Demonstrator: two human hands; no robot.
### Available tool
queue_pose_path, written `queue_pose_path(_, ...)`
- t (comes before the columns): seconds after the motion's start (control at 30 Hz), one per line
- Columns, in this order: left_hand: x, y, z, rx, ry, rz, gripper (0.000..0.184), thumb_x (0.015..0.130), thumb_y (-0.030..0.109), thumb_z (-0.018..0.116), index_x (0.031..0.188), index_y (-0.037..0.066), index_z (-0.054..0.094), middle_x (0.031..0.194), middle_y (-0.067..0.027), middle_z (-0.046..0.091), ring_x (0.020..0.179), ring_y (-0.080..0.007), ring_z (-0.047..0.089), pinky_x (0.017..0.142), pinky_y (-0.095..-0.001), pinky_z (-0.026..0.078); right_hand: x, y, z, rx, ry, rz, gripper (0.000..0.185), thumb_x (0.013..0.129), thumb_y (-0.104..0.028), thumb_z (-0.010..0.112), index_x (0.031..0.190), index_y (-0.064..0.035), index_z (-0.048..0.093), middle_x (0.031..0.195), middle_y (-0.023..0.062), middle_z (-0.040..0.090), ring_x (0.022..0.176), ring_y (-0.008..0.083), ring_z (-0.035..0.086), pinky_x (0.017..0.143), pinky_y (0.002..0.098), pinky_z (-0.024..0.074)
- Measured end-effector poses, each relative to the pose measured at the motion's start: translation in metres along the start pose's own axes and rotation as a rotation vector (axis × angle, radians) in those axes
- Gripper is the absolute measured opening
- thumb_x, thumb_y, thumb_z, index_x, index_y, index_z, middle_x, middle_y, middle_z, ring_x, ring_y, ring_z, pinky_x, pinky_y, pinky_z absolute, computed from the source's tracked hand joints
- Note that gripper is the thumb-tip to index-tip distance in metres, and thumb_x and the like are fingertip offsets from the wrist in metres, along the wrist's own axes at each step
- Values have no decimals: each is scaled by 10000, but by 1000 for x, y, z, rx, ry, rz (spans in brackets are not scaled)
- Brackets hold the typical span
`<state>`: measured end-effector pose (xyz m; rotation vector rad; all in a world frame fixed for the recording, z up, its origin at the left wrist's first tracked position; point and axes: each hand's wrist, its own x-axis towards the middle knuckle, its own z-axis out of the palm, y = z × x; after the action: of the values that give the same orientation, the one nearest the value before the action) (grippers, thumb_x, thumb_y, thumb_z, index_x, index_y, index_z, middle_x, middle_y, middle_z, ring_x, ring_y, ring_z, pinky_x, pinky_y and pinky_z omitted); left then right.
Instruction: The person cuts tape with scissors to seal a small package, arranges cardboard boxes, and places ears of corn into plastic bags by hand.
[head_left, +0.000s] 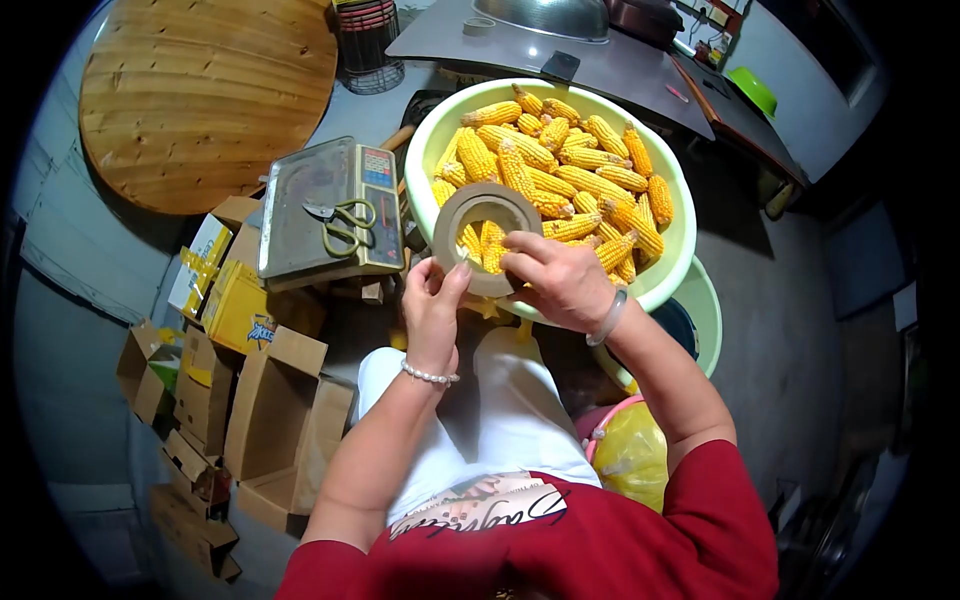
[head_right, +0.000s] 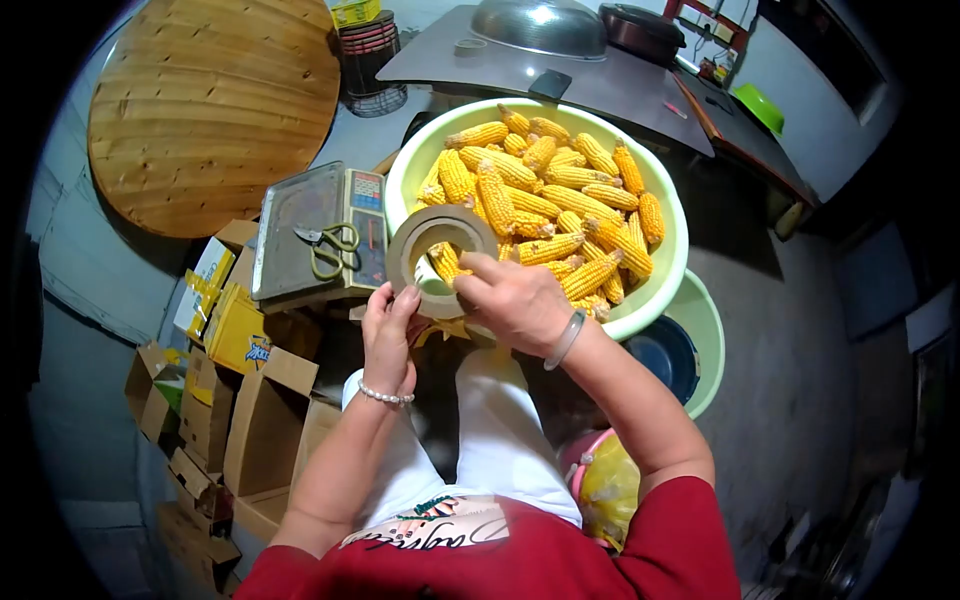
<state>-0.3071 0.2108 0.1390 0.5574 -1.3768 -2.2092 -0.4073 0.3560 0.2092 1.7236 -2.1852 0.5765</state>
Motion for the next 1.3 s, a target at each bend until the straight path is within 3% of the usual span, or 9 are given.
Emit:
queue_pose_path(0.2, 17, 28, -11, 166, -120, 74, 309, 869, 157, 579, 1139, 10, 545, 1041, -41, 603, 909, -102, 592, 755, -204, 443, 37, 63, 10, -112, 81, 130, 314, 687, -207, 728, 901, -104, 524, 947, 53, 550, 667, 235, 598, 564, 330, 488)
queue_pose_path(0.33, 37, 1, -65, 159, 71, -5, 192, 802, 75, 648, 979, 6, 619, 880, -8, 615, 788, -58, 568, 664, -184, 448, 92, 114, 23, -212, -3, 318, 295, 717, -247, 720, 902, -96, 547, 970, 62, 564, 775, 232, 590, 671, 339, 496)
queue_pose_path(0.57, 75, -28, -147, 131, 378, -260, 184, 846, 182, 614, 1000, 86, 587, 886, -7, 634, 739, -89, 617, 587, -201, 483, 166, 171, 79, -302, -201, 548, 411, 699, -435, 666, 928, -95, 639, 1026, 126, 593, 923, 309, 592, 820, 393, 469)
queue_pose_path(0.63, 88, -32, -159, 139, 405, -268, 211, 851, 218, 611, 1016, 96, 557, 901, -15, 622, 737, -105, 616, 587, -223, 488, 172, 182, 98, -287, -151, 496, 370, 698, -307, 692, 998, -99, 633, 982, 131, 597, 906, 319, 583, 795, 408, 468)
queue_pose_path(0.8, 133, -40, -172, 68, 495, -355, 353, 823, 345, 637, 1028, 84, 517, 932, -64, 611, 752, -152, 625, 544, -263, 492, 180, 190, 120, -199, -246, 516, 475, 741, -108, 599, 1210, -129, 533, 1225, 114, 514, 1062, 315, 531, 929, 359, 418)
queue_pose_path(0.93, 165, -37, -180, 203, 523, -438, 483, 792, 518, 598, 888, 47, 552, 736, -68, 639, 545, -157, 612, 430, -249, 454, 175, 197, 109, -94, -167, 442, 438, 755, -75, 595, 1188, -116, 554, 1267, 120, 487, 1133, 301, 494, 971, 353, 395)
queue_pose_path(1.07, 178, -37, -191, 328, 425, -632, 585, 745, 638, 557, 795, 56, 595, 705, -47, 635, 537, -135, 603, 422, -243, 447, 148, 177, 77, 49, -208, 554, 388, 789, -96, 618, 1173, -124, 570, 1270, 126, 495, 1122, 274, 507, 965, 368, 409)
queue_pose_path(1.1, 180, -41, -194, 323, 432, -616, 584, 777, 566, 565, 841, -12, 606, 737, -106, 647, 558, -178, 623, 443, -268, 461, 135, 174, 72, 57, -213, 528, 360, 790, -103, 626, 1148, -106, 586, 1239, 133, 520, 1071, 262, 543, 928, 341, 444)
queue_pose_path(1.3, 174, -42, -199, 36, 428, -558, 245, 811, 187, 472, 884, -40, 530, 746, -156, 637, 563, -204, 626, 452, -258, 494, 47, 134, 33, 377, -174, 639, 218, 796, -34, 594, 1006, -32, 651, 1010, 116, 654, 856, 203, 638, 763, 278, 525)
